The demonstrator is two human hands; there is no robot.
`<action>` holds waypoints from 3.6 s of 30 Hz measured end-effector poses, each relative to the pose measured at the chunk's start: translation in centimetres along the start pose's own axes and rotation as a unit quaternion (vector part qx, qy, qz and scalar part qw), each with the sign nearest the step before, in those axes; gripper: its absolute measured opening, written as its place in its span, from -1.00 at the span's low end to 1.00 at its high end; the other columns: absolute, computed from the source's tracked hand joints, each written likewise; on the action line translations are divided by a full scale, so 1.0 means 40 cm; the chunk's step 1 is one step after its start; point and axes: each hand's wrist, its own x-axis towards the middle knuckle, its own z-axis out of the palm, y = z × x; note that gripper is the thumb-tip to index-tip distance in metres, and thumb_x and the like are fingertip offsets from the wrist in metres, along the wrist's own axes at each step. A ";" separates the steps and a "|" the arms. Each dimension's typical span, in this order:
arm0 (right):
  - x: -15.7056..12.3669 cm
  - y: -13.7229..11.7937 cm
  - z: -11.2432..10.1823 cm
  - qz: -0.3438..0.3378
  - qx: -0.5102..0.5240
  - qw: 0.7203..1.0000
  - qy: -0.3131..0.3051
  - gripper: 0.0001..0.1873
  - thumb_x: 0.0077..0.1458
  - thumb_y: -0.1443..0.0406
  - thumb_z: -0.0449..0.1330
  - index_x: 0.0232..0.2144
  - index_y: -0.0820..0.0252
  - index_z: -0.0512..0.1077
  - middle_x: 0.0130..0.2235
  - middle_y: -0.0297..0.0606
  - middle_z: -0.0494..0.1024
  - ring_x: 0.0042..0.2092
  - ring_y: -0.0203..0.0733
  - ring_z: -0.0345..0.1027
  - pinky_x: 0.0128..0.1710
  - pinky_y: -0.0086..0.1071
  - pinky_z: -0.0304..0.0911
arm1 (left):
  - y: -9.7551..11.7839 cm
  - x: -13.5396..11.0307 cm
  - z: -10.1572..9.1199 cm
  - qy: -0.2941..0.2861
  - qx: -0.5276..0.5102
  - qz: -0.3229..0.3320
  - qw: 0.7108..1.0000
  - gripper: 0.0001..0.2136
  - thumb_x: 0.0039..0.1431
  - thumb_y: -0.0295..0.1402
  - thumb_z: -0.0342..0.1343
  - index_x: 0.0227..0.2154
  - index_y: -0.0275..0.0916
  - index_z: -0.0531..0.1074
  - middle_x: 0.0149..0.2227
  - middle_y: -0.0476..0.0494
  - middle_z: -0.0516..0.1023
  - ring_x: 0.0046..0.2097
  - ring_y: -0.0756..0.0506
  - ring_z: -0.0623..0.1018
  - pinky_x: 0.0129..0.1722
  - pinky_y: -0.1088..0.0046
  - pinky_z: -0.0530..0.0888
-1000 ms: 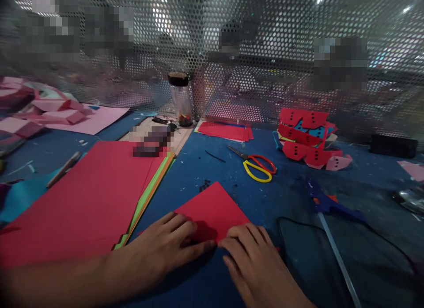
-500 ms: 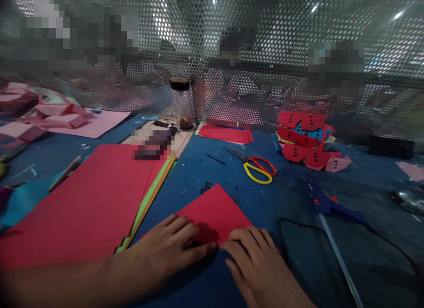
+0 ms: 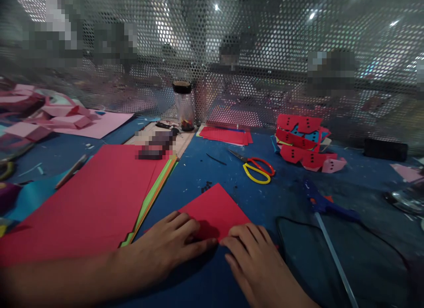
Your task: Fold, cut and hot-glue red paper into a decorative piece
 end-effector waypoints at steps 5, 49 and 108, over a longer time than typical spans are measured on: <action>0.001 0.000 0.001 -0.007 0.004 1.000 0.010 -0.71 0.29 0.39 0.13 0.03 0.08 0.44 -0.09 -0.21 0.56 -0.09 -0.08 0.45 -0.09 -0.21 0.33 | 0.002 0.001 -0.004 -0.007 0.000 -0.005 1.000 -0.51 0.36 -0.39 0.07 0.31 -0.06 0.20 -0.09 -0.16 0.47 -0.16 -0.21 0.44 -0.16 0.19 0.38; 0.022 -0.023 -0.040 0.047 0.039 0.994 -0.090 -0.80 0.41 0.33 0.06 0.01 0.09 0.41 0.00 -0.20 0.48 0.02 -0.05 0.30 0.01 -0.11 0.16 | -0.002 0.019 -0.021 0.079 -0.166 -0.220 0.958 -0.86 0.31 -0.38 0.14 -0.39 -0.18 0.39 -0.31 -0.04 0.52 -0.22 -0.15 0.43 -0.21 0.26 0.23; 0.021 -0.019 -0.045 0.049 0.055 0.993 -0.088 -0.79 0.41 0.33 0.05 0.02 0.06 0.40 0.00 -0.22 0.49 0.02 -0.07 0.32 0.01 -0.13 0.15 | -0.118 -0.050 -0.069 -0.021 -0.190 -0.222 0.956 -0.86 0.22 -0.30 0.20 -0.45 -0.13 0.48 -0.38 -0.03 0.52 -0.28 -0.12 0.49 -0.30 0.35 0.33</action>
